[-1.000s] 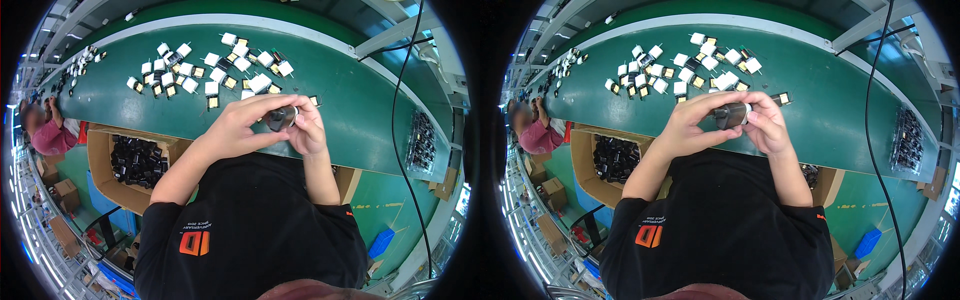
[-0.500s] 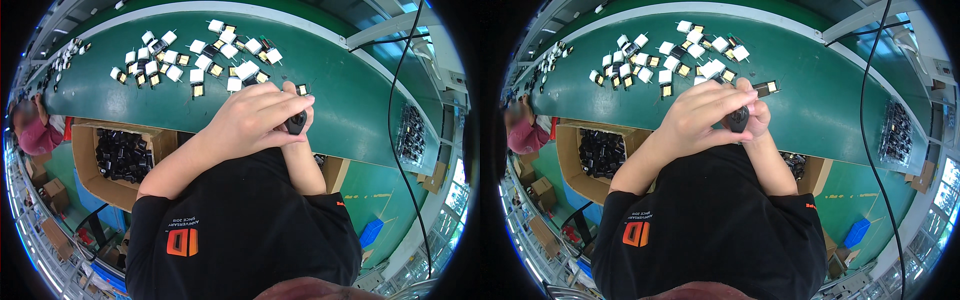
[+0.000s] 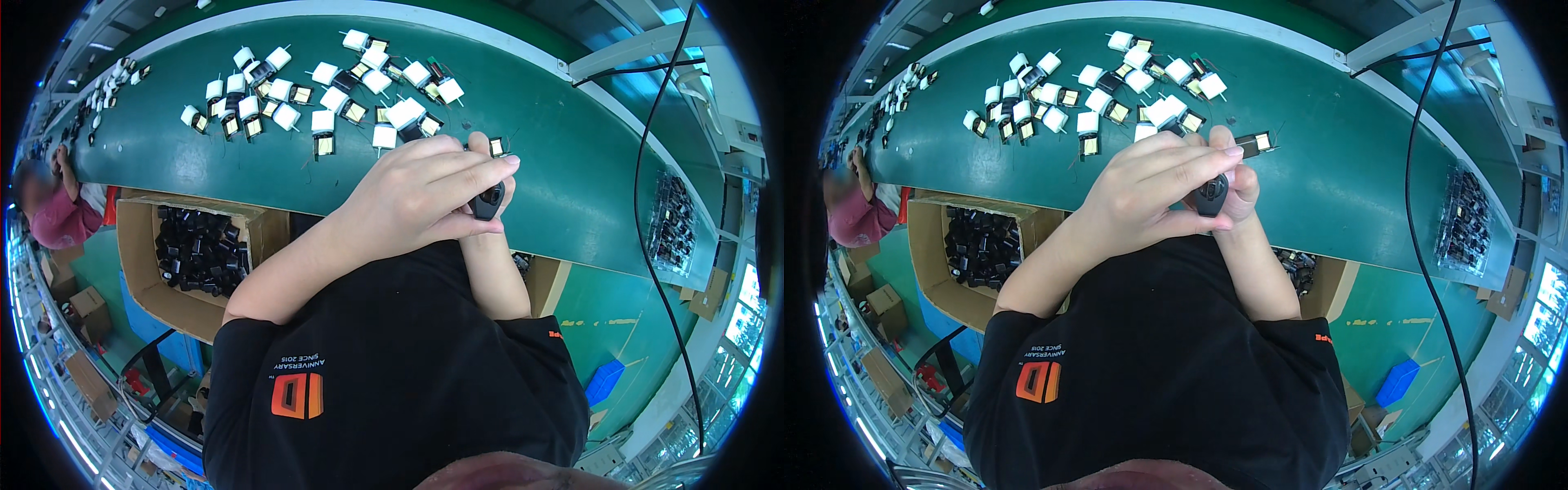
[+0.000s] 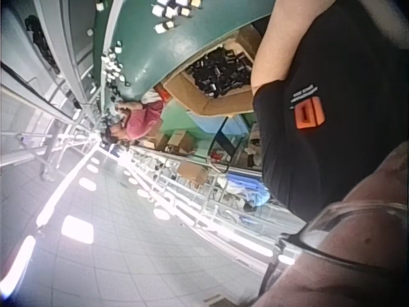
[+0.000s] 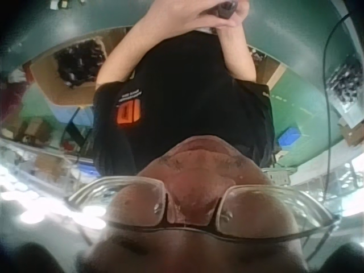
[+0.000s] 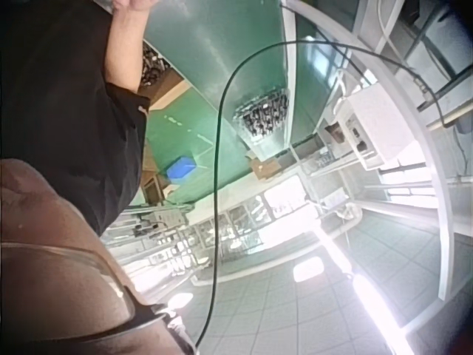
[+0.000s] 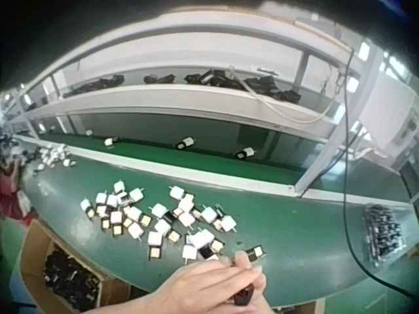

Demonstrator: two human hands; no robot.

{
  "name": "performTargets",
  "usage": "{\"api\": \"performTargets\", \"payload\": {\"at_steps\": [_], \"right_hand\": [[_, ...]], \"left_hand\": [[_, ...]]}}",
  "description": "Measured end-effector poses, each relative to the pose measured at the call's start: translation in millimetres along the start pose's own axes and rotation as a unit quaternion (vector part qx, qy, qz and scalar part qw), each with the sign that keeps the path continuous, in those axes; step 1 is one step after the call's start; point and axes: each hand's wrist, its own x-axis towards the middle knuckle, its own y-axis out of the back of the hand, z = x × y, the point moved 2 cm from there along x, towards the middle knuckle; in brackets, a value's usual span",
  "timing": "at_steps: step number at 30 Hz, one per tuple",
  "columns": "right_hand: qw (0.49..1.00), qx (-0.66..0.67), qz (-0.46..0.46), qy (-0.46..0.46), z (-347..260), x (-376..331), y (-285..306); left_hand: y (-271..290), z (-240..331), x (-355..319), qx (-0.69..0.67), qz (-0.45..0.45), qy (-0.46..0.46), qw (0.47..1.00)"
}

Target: Assembling small electronic components (transformers/sensors) at a manufacturing conveyor belt.

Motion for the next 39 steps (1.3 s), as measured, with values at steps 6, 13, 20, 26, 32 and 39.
{"api": "performTargets", "payload": {"at_steps": [6,13,20,26,32,39], "right_hand": [[0.998,-0.041,0.038,-0.002,-1.8,-1.3,-2.9],[0.999,0.039,0.023,-0.027,0.8,1.9,-10.9],[0.999,0.044,0.013,-0.030,2.4,2.6,-9.0],[0.996,0.022,0.082,-0.021,-0.2,-0.6,-13.4],[0.984,-0.161,0.066,0.028,-11.2,5.2,-19.7],[0.838,-0.534,0.111,0.014,-28.7,-14.7,-46.0]], "left_hand": [[-0.7,-0.6,0.3,-0.010,0.005,0.003,1.000],[-1.3,-5.2,-1.3,-0.012,0.006,-0.009,1.000],[-0.8,-6.7,-0.5,-0.011,0.014,-0.021,1.000],[2.1,-7.6,-0.9,-0.018,-0.004,-0.004,1.000],[2.1,-16.1,-2.9,0.008,-0.023,0.002,1.000],[-4.0,-29.9,-20.0,0.052,-0.028,-0.008,0.998]]}}
